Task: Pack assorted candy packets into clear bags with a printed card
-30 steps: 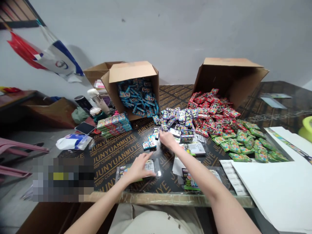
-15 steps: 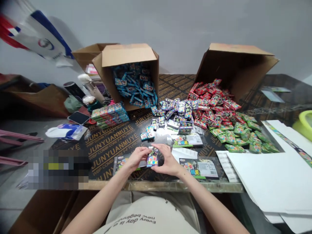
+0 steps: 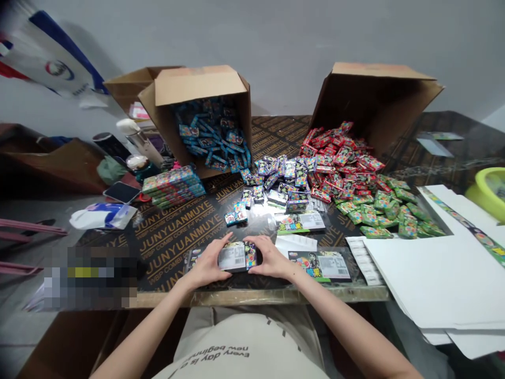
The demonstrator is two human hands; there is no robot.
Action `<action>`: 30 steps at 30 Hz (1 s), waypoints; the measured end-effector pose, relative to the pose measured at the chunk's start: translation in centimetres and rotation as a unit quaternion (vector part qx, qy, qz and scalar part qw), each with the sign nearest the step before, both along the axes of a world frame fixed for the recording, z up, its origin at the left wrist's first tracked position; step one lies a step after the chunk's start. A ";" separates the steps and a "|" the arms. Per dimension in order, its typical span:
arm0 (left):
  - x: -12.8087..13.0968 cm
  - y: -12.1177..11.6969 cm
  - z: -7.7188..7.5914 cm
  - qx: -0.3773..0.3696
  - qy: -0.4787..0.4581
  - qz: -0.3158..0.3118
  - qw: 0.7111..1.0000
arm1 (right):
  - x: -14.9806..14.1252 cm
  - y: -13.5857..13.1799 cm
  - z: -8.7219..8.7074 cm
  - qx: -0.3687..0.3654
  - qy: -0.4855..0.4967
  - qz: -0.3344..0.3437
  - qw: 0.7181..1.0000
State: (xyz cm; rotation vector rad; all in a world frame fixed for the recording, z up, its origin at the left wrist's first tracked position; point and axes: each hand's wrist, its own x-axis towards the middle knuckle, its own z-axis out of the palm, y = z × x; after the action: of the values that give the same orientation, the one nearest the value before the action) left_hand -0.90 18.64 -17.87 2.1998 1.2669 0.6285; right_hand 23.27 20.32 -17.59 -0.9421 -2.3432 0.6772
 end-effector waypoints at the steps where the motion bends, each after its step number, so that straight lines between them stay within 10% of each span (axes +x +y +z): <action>1: -0.1 0.1 0.1 -0.002 -0.012 0.000 1.000 | 0.0 0.0 0.1 0.001 0.008 -0.006 1.000; 11: 0.6 1.3 -0.3 0.025 -0.023 0.046 0.998 | 0.8 1.0 1.0 0.079 -0.022 -0.165 0.983; 15: 0.3 1.3 -1.3 0.036 0.039 0.022 0.998 | 8.6 8.1 3.3 0.105 -0.156 -0.494 0.849; 23: -0.7 1.8 -2.7 0.033 0.065 0.011 0.997 | 17.4 13.7 7.0 0.095 -0.222 -0.443 0.863; 27: 1.1 1.3 -0.1 0.014 -0.055 0.070 0.996 | 14.9 11.0 8.1 0.138 -0.170 -0.471 0.855; 30: 4.8 0.7 2.4 -0.093 -0.266 0.085 0.956 | 8.9 6.6 7.5 0.134 0.016 -0.416 0.899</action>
State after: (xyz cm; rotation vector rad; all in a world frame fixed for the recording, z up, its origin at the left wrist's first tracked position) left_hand 3.90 19.39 -15.51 1.6237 1.1699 1.0401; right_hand 32.15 26.90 -10.08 -1.6049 -1.6773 0.0147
